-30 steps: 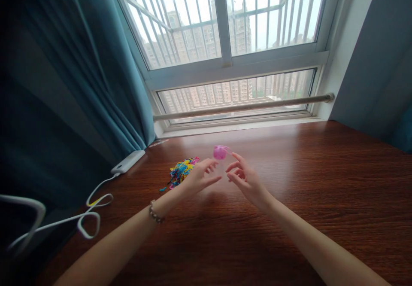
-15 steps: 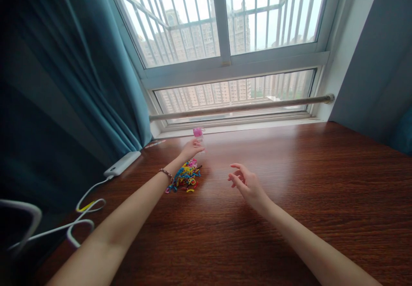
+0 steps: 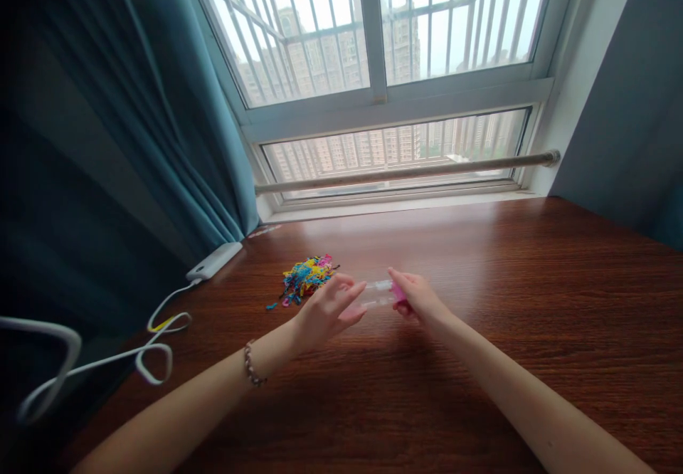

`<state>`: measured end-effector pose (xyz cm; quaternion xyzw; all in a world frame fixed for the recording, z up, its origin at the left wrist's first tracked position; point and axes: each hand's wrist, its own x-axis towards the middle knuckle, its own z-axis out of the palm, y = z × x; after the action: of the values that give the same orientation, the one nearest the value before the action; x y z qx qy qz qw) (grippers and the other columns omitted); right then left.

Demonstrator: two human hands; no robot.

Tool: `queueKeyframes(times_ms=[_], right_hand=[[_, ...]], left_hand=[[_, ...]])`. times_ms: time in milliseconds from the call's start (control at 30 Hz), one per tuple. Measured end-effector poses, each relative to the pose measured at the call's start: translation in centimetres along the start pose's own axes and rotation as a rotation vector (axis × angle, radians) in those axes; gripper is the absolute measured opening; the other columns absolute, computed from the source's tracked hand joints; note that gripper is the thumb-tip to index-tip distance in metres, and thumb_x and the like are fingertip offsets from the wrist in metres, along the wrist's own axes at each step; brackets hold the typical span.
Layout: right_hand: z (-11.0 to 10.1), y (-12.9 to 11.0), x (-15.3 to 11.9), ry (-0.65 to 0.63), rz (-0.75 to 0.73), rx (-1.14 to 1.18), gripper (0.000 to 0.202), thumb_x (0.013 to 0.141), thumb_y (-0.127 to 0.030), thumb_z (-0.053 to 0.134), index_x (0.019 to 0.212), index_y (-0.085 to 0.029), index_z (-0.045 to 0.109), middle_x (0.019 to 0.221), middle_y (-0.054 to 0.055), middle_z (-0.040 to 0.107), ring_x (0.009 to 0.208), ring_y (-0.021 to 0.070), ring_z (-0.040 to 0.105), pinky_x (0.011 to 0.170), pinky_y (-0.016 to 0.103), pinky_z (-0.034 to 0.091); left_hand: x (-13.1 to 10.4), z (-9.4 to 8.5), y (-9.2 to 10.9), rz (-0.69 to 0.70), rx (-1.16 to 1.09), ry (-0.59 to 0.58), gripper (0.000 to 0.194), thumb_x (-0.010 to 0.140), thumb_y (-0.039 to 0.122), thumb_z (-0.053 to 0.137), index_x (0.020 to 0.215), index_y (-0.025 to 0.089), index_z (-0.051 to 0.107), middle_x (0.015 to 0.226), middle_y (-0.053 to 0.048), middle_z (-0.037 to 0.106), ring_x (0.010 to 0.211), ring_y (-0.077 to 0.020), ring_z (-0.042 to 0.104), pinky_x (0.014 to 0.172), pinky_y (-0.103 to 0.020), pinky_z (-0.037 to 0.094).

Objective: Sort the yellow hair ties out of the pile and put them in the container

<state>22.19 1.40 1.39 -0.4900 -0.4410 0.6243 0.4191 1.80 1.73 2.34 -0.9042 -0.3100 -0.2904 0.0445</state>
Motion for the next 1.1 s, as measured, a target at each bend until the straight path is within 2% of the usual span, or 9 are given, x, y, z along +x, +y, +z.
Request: queueKeyframes(times_ms=[100,267,400,567,733,800,867,967,1100], right_hand=[[0.4,0.0,-0.5,-0.015,-0.235,-0.211,0.039,0.08,-0.054,0.043,0.067,-0.017,0.046,0.044,-0.005,0.044,0.033,0.0046,0.033,0.032,0.016,0.021],[0.9,-0.4,-1.8,-0.145,-0.907,-0.751,0.022,0.082,-0.034,0.051,0.097,-0.017,0.054,0.076,0.003,0.059,0.066,0.0111,0.053,0.061,0.023,0.045],[2.0,0.3,-2.9,-0.146,-1.332,-0.944,0.027,0.083,-0.016,0.049,0.109,-0.02,0.051,0.104,0.009,0.059,0.094,0.0158,0.054,0.078,0.029,0.048],[2.4,1.4,-4.3,0.017,-1.592,-1.014,0.019,0.078,-0.023,0.055,0.097,-0.022,0.059,0.088,0.006,0.064,0.084,0.0149,0.061,0.076,0.026,0.053],[1.3,2.5,-3.9,-0.165,-1.549,-1.174,0.014,0.076,-0.026,0.056,0.086,-0.033,0.062,0.072,-0.002,0.064,0.076,0.0136,0.063,0.074,0.024,0.055],[0.9,3.0,-3.2,-0.104,-1.6,-1.086,0.026,0.076,-0.02,0.056,0.096,-0.036,0.058,0.08,-0.003,0.064,0.083,0.014,0.063,0.08,0.027,0.053],[1.0,3.3,-2.5,0.074,-1.592,-0.871,0.038,0.078,-0.015,0.053,0.11,-0.036,0.05,0.096,0.001,0.061,0.096,0.0165,0.059,0.085,0.034,0.051],[1.7,3.0,-1.8,0.195,-1.219,-0.508,0.037,0.086,-0.02,0.043,0.121,-0.029,0.037,0.111,0.008,0.054,0.097,0.018,0.058,0.08,0.038,0.051],[2.7,2.5,-1.5,-0.112,-0.416,-0.154,0.045,0.087,-0.052,0.028,0.113,-0.018,0.041,0.085,0.007,0.061,0.06,0.0144,0.062,0.049,0.029,0.052]], left_hand=[[-0.9,-0.8,0.4,-0.377,-0.407,-0.049,0.042,0.067,0.037,0.066,0.103,0.017,0.058,0.088,-0.007,0.055,0.074,-0.0155,0.057,0.067,-0.028,0.05],[-2.6,-3.2,-1.0,-0.96,-1.199,-0.277,0.042,0.069,0.043,0.06,0.098,0.014,0.05,0.067,-0.004,0.061,0.049,-0.0117,0.055,0.045,-0.021,0.042],[-4.5,-4.4,-2.2,-1.208,-1.49,-0.444,0.038,0.076,0.05,0.048,0.079,0.013,0.052,0.052,-0.004,0.057,0.035,-0.0057,0.042,0.034,-0.014,0.028],[-5.5,-4.0,-2.0,-1.259,-1.802,-0.824,0.045,0.08,0.053,0.037,0.072,0.013,0.056,0.037,0.0,0.044,0.025,-0.0023,0.019,0.025,-0.012,0.004],[-5.4,-4.1,-0.6,-1.185,-1.865,-0.982,0.049,0.082,0.053,0.03,0.075,0.013,0.056,0.04,-0.003,0.049,0.023,-0.0021,0.014,0.024,-0.013,-0.005],[-5.5,-4.2,-0.2,-1.184,-1.849,-0.924,0.048,0.082,0.055,0.03,0.076,0.014,0.054,0.038,0.0,0.046,0.023,-0.0021,0.014,0.024,-0.013,-0.003],[-5.8,-4.2,0.2,-1.212,-1.753,-0.782,0.046,0.08,0.056,0.033,0.075,0.014,0.052,0.038,0.001,0.045,0.024,-0.0022,0.017,0.025,-0.013,0.001],[-6.4,-4.0,0.5,-1.233,-1.463,-0.517,0.042,0.077,0.056,0.04,0.074,0.015,0.049,0.04,0.0,0.05,0.024,-0.0035,0.025,0.026,-0.014,0.009],[-6.8,-3.8,0.6,-1.116,-1.253,-0.329,0.039,0.075,0.056,0.046,0.075,0.017,0.044,0.041,0.001,0.053,0.024,-0.0047,0.029,0.026,-0.015,0.013]])
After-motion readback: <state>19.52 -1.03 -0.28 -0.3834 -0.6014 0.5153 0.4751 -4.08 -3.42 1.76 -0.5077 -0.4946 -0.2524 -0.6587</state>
